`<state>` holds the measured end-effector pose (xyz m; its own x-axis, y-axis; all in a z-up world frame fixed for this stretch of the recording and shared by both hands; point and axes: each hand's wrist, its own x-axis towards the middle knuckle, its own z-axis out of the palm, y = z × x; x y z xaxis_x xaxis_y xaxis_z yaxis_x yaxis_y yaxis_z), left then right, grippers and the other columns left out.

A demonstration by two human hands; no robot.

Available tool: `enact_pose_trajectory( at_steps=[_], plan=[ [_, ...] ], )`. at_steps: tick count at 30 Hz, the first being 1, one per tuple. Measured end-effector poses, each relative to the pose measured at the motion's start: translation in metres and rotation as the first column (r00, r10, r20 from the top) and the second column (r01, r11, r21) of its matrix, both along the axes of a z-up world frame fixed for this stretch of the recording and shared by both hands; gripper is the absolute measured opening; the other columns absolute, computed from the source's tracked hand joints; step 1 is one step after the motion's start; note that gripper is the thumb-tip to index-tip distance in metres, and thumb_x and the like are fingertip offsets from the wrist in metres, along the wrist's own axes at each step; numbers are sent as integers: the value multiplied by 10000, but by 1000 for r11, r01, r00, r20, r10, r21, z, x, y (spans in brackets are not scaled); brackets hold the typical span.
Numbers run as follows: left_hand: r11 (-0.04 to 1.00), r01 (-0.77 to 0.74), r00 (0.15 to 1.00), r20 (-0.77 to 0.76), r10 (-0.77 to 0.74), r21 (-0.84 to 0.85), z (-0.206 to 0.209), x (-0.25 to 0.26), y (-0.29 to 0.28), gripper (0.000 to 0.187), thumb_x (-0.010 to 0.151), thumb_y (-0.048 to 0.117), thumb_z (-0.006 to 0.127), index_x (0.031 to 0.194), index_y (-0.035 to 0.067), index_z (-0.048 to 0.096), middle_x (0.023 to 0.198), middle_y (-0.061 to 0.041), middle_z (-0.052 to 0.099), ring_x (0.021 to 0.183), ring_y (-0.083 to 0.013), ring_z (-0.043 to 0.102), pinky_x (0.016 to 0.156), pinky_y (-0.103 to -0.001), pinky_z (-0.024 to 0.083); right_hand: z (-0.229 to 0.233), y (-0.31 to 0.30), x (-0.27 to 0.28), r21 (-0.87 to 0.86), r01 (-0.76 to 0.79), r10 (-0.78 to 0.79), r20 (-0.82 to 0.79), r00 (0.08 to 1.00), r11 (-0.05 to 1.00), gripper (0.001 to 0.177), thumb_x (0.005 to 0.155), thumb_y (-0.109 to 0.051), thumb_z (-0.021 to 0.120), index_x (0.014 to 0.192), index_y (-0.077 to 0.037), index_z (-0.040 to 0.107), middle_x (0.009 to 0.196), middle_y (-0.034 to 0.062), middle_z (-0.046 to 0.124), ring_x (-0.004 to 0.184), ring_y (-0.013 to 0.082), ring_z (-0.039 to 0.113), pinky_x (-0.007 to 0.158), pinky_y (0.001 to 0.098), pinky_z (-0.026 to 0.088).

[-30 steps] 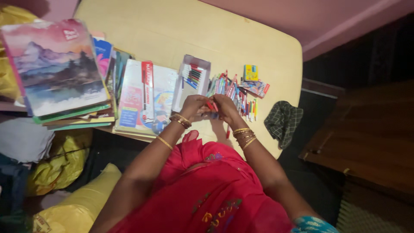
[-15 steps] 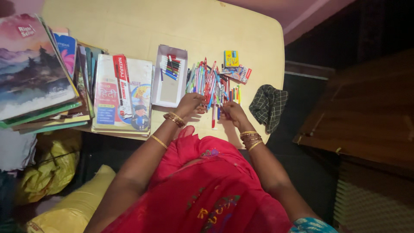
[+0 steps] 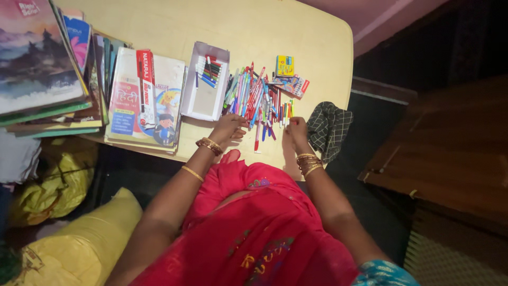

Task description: The person stacks books and notebooks on a table, unpacks stationery boxes, and sorts pens, pencils, and crayons by hand.

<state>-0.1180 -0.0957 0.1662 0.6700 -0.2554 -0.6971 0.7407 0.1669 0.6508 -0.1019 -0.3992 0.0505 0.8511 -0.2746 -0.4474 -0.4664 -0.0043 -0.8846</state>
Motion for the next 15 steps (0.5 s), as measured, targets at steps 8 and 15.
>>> enact_pose_trajectory(
  at_steps=[8, 15],
  plan=[
    [999, -36, 995, -93, 39, 33, -22, -16, 5, 210, 967, 314, 585, 1098, 150, 600, 977, -13, 704, 692, -127, 643, 642, -357, 565, -5, -10, -11, -62, -118, 110, -113, 987, 991, 354, 851, 127, 607, 1180, 6, 558, 1052, 115, 598, 802, 218, 696, 657, 327, 610],
    [995, -98, 989, -110, 98, 8, -45, -16, 18, 234, 968, 294, 599, 1121, 117, 600, 1016, -62, 710, 721, -168, 651, 649, -368, 574, 13, 3, -1, -282, -167, 100, -239, 966, 945, 251, 930, 26, 582, 1181, 13, 576, 1043, 139, 644, 766, 247, 725, 594, 317, 617]
  ],
)
